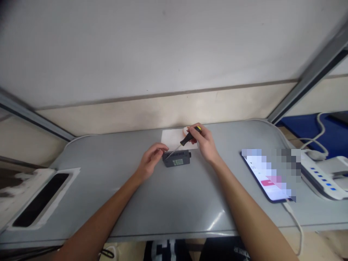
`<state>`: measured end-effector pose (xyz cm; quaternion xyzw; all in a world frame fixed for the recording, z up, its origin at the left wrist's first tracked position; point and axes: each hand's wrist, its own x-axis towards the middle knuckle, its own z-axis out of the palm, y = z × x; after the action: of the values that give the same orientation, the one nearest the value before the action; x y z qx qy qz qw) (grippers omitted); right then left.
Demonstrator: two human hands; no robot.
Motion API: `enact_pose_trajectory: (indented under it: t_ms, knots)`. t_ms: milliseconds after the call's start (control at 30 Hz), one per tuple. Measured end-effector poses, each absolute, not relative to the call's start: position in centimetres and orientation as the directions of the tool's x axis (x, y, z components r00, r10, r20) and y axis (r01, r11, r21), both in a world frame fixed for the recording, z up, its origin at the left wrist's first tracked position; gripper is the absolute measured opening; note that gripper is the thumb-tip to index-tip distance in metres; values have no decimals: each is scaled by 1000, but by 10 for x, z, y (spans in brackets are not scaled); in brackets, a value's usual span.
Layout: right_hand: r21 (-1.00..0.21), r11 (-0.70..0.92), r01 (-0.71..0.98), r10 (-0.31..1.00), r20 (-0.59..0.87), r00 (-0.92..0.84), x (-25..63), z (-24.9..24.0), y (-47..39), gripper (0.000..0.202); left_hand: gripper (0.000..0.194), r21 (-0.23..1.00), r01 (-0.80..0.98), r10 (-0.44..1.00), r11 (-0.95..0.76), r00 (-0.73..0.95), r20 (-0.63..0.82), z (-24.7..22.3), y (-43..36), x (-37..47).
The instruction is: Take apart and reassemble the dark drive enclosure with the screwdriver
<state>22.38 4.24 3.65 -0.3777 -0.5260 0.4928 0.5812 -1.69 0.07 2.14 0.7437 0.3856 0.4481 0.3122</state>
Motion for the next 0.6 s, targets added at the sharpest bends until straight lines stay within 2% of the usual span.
enact_pose_trajectory:
  t_ms: [200, 600]
  knots:
    - [-962, 226, -156, 973, 232, -17, 223, 38, 43, 26, 19, 902, 239, 896, -361, 357, 264, 21, 2, -20]
    - [-960, 254, -117, 967, 256, -7, 224, 42, 42, 25, 16, 897, 255, 889, -360, 385, 248, 19, 3, -22]
